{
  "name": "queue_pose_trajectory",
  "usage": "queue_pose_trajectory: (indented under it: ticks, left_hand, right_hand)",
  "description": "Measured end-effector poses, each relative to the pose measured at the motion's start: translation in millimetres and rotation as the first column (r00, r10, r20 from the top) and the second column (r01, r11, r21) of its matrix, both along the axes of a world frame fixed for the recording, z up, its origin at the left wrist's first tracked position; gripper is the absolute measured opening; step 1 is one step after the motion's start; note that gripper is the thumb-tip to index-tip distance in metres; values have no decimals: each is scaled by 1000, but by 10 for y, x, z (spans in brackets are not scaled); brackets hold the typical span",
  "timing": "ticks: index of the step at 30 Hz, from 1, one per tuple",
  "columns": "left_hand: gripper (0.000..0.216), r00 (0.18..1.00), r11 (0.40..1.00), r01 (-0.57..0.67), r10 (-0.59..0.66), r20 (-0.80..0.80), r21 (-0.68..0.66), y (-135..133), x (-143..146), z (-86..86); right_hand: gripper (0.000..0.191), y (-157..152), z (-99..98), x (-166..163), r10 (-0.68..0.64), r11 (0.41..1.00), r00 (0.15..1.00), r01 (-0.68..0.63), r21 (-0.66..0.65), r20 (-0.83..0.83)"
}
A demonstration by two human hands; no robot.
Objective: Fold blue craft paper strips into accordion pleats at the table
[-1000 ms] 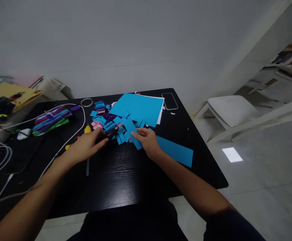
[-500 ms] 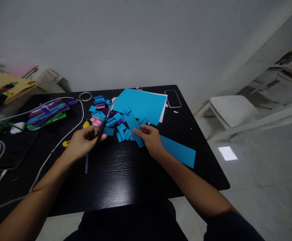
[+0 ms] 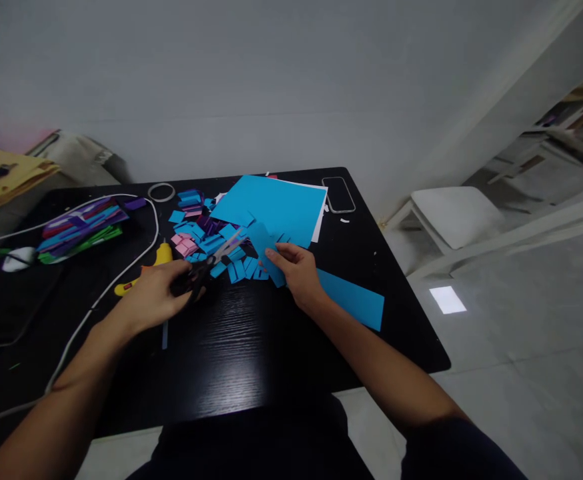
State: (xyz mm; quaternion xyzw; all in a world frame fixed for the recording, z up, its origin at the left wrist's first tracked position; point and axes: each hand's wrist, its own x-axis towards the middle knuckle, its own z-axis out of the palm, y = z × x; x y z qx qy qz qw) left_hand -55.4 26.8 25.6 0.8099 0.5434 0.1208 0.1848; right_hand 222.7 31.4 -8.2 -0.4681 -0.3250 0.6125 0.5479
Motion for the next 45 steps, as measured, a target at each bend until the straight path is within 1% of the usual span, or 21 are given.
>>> queue_pose_trajectory:
  ticks: [2,4,7,9,13,17,23,30,36,40,45]
  left_hand:
    - [22,999,1000,25,-26,-37,-18,1,7,1]
    - [19,997,998,65,-66,-42,-23,-7,31,-2]
    - [18,992,993,121,-121,-21,-12,-27,78,-12]
    - [19,990,990,143,-143,-9,-2,-38,106,-22]
    - [20,986,986,167,-168,12,26,-47,130,-48]
    - [22,982,982,187,-188,23,31,-47,120,-77]
    - [23,979,979,204,-204,11,30,-46,100,-109]
    - [24,972,972,232,-232,24,23,-49,90,-104]
    - [21,970,970,239,-240,27,36,-45,74,-132]
    - [20,971,972,235,-235,30,17,-38,73,-144]
    - [21,973,974,228,-228,35,-7,-33,72,-142]
  right_hand:
    - [42,-12,11,-5,15,1000,1000,-16,14,20]
    - [41,-31,19,-7,18,999,996,-22,45,84]
    - [32,-68,33,-7,11,992,976,-38,119,217]
    - [26,-89,43,-8,16,984,964,-62,166,265]
    - [20,-112,49,-22,39,972,966,-96,215,257]
    - [20,-116,35,-44,12,967,965,-78,244,260]
    - [20,-121,11,-63,3,968,961,-72,242,275]
    - [20,-144,27,-71,13,971,959,-80,224,283]
    - [24,-127,-2,-78,40,960,975,-98,263,218]
    - [18,-118,-26,-75,71,951,974,-131,281,217]
    - [16,-123,-10,-74,78,956,979,-128,264,190]
